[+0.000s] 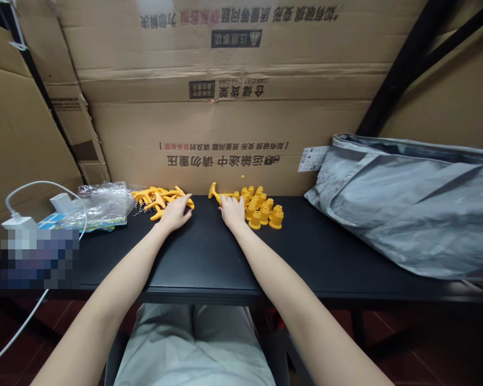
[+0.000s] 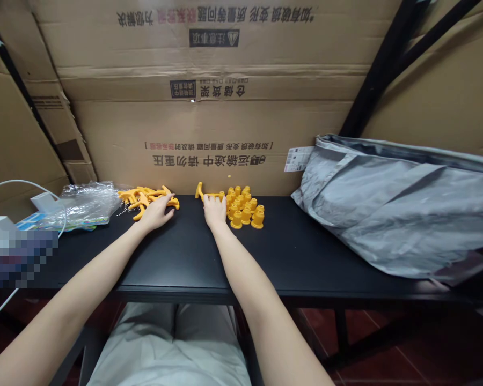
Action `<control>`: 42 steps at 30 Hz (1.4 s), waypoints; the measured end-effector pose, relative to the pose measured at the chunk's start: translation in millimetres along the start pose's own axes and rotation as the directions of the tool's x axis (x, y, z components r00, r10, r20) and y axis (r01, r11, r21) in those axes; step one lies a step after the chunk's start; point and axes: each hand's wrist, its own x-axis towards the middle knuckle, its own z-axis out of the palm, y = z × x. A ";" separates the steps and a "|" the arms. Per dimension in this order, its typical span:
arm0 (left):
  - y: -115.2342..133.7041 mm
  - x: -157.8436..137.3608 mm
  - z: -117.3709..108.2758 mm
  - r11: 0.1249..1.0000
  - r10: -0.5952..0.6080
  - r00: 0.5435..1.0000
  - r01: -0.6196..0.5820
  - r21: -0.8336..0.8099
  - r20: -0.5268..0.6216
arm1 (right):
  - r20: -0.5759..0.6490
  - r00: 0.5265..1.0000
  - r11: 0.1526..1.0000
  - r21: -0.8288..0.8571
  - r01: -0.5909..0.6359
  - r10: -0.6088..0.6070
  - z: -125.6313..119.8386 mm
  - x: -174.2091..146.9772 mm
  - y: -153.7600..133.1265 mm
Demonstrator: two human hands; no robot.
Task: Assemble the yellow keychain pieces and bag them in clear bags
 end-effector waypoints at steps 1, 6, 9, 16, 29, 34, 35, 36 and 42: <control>-0.5 0.2 0.1 1.000 -0.003 1.000 0.003 0.011 0.017 | 0.011 1.000 1.000 0.000 -0.016 0.016 2.8 0.4 1.8; -2.5 -0.5 -0.2 0.998 -0.039 0.990 0.032 0.053 0.136 | 0.074 0.996 0.998 0.023 -0.053 0.052 12.3 3.4 7.8; -2.8 -1.4 -0.3 0.997 -0.056 0.980 0.046 0.058 0.191 | 0.097 0.993 0.997 0.027 -0.069 0.066 13.6 4.2 6.7; -2.7 -3.3 1.1 0.987 -0.129 0.953 0.097 0.128 0.273 | 0.169 0.983 0.997 0.021 -0.080 0.075 7.8 1.8 0.4; -2.3 -2.7 5.6 0.926 -0.320 0.913 0.245 0.287 0.254 | 0.140 0.986 0.995 0.035 -0.093 0.087 10.4 3.3 2.3; -4.8 -2.5 8.6 0.921 -0.314 0.931 0.252 0.296 0.186 | 0.128 0.988 0.995 0.046 -0.090 0.084 9.7 3.1 4.2; -5.9 -2.6 9.1 0.923 -0.312 0.936 0.256 0.289 0.166 | 0.128 0.988 0.994 0.050 -0.098 0.091 9.6 3.0 4.2; -7.1 -2.6 9.2 0.924 -0.310 0.940 0.262 0.278 0.144 | 0.129 0.986 0.993 0.052 -0.110 0.102 9.5 3.0 4.1; -9.7 0.5 2.3 0.933 -0.319 0.948 0.311 0.181 0.017 | 0.155 0.973 0.983 0.049 -0.178 0.169 11.3 3.2 3.0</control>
